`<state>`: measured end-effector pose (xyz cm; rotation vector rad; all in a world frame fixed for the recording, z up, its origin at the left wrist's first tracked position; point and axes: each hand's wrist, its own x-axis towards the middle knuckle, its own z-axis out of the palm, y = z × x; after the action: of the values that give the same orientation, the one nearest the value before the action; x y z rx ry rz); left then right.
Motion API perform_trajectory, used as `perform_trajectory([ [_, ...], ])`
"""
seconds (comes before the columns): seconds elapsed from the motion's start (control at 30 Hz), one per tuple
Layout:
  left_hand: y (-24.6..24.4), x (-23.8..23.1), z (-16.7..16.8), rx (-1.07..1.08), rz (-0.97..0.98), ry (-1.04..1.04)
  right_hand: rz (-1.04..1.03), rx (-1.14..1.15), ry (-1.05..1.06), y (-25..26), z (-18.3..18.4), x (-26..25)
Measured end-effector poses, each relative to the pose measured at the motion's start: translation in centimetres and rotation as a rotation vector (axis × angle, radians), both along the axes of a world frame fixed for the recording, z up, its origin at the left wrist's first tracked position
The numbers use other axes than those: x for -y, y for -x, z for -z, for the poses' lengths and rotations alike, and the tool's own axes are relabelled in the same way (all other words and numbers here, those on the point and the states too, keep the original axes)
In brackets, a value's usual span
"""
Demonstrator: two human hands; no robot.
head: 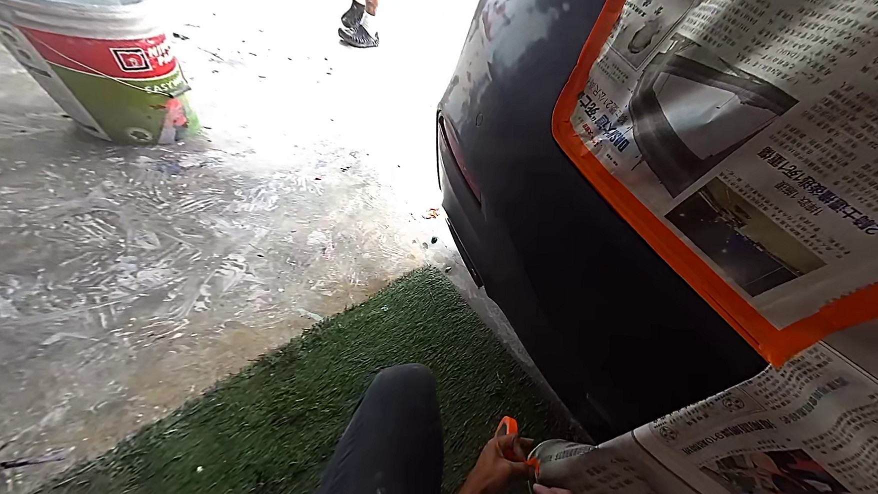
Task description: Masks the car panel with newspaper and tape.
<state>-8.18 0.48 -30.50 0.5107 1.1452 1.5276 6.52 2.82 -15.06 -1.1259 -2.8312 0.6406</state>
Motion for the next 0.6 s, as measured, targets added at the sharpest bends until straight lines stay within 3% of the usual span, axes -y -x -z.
perform_trajectory([
  [0.13,-0.1,0.0,-0.1,-0.049,-0.018,0.000,-0.458,0.173,-0.533,3.7,0.0,-0.8],
  [0.2,-0.3,0.1,-0.5,-0.079,-0.029,0.034,-0.533,0.292,-0.637,6.1,0.1,-1.2],
  [0.37,-0.6,0.2,0.0,-0.069,-0.029,0.063,-0.339,1.057,-0.194,13.1,-2.7,-1.7],
  [0.6,-0.6,0.6,0.2,-0.002,-0.003,0.077,-0.312,1.187,-0.109,14.2,-2.0,-3.5],
])
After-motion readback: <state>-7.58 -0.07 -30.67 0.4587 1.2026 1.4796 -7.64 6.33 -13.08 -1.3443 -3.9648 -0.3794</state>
